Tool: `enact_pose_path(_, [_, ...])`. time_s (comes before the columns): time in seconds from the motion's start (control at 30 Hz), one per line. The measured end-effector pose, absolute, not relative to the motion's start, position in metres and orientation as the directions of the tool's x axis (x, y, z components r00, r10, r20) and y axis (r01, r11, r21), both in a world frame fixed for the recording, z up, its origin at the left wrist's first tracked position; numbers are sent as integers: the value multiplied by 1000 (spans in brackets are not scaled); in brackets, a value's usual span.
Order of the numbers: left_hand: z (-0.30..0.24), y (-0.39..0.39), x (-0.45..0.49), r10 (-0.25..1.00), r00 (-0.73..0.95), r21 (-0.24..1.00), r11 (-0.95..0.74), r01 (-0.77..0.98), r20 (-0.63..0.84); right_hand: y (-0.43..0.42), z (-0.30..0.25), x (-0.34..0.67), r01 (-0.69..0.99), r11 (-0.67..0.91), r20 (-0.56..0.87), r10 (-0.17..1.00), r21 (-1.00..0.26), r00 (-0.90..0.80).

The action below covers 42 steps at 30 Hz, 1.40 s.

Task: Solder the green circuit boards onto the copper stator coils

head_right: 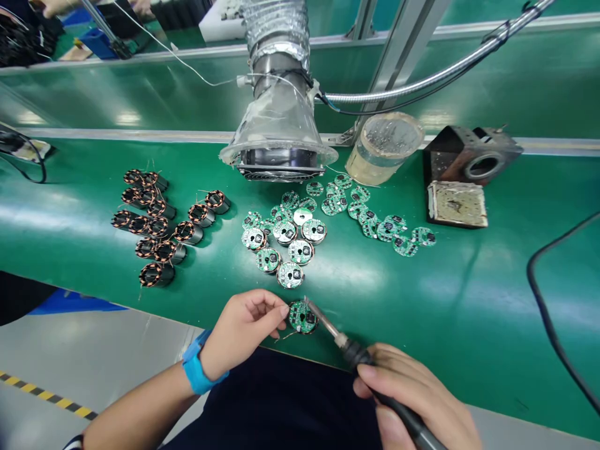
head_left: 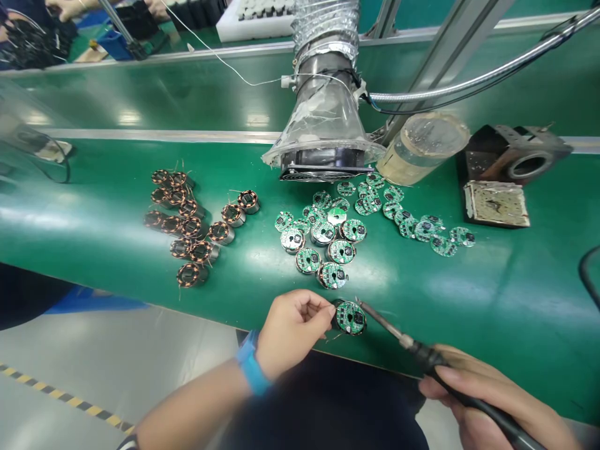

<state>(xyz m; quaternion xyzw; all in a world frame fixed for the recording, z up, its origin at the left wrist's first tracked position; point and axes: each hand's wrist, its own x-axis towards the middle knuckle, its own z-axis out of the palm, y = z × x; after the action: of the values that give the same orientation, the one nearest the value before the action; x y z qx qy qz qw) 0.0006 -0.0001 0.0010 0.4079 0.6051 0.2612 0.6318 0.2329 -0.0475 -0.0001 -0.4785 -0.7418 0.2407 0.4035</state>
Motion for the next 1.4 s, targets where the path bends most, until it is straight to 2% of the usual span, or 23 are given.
enact_pose_path(0.1, [1, 1, 1, 828, 131, 836, 523, 167, -545, -36, -5, 215, 526, 520, 438, 853, -673, -283])
enact_pose_path(0.27, [1, -5, 0, 868, 108, 872, 469, 142, -485, -21, -15, 178, 554, 520, 469, 848, -650, -246])
enact_pose_path(0.33, [-1, -11, -3, 910, 75, 909, 398, 122, -408, -21, -19, 172, 541, 512, 467, 853, -667, -231])
enact_pose_path(0.4, [-3, -18, -7, 957, 72, 947, 264, 185, -281, -22, -22, 170, 518, 511, 466, 855, -686, -225])
enact_pose_path(0.47, [-4, -24, -10, 980, 141, 957, 94, 274, -137, -23, -24, 171, 502, 508, 467, 857, -700, -218])
enact_pose_path(0.53, [-4, -26, -10, 978, 208, 958, -31, 283, -29, -24, -25, 171, 499, 504, 469, 859, -704, -206])
enact_pose_path(0.67, [-4, -25, 1, 992, 127, 977, -41, 210, 15, -25, -27, 170, 516, 505, 487, 854, -692, -184])
enact_pose_path(0.8, [-5, -26, 10, 998, -15, 964, -60, 259, 66, -23, -27, 168, 542, 508, 498, 848, -669, -181])
enact_pose_path(0.93, [-5, -28, 10, 971, 114, 869, -240, 433, 212, -21, -25, 169, 555, 515, 496, 845, -653, -201])
enact_pose_path(1.07, [-1, -29, 7, 967, 205, 726, -252, 641, 154, -19, -22, 169, 553, 509, 478, 852, -660, -214])
enact_pose_path(1.13, [-1, -30, 5, 969, 204, 733, -240, 636, 141, -18, -20, 169, 551, 500, 467, 859, -668, -212])
enact_pose_path(1.2, [-1, -31, 3, 978, 180, 814, -185, 550, 101, -19, -19, 171, 552, 491, 457, 864, -674, -210])
enact_pose_path(1.23, [-2, -31, 2, 989, 141, 872, -101, 478, 37, -19, -18, 172, 553, 487, 453, 866, -676, -210])
enact_pose_path(1.3, [-1, -30, 1, 980, 58, 946, 168, 276, -191, -22, -14, 178, 541, 487, 450, 868, -686, -210])
enact_pose_path(1.37, [2, -26, 0, 901, 55, 901, 424, 94, -430, -25, -9, 187, 512, 504, 460, 860, -696, -220])
enact_pose_path(1.4, [4, -24, 0, 860, 85, 864, 501, 42, -503, -27, -6, 192, 498, 516, 464, 854, -697, -235])
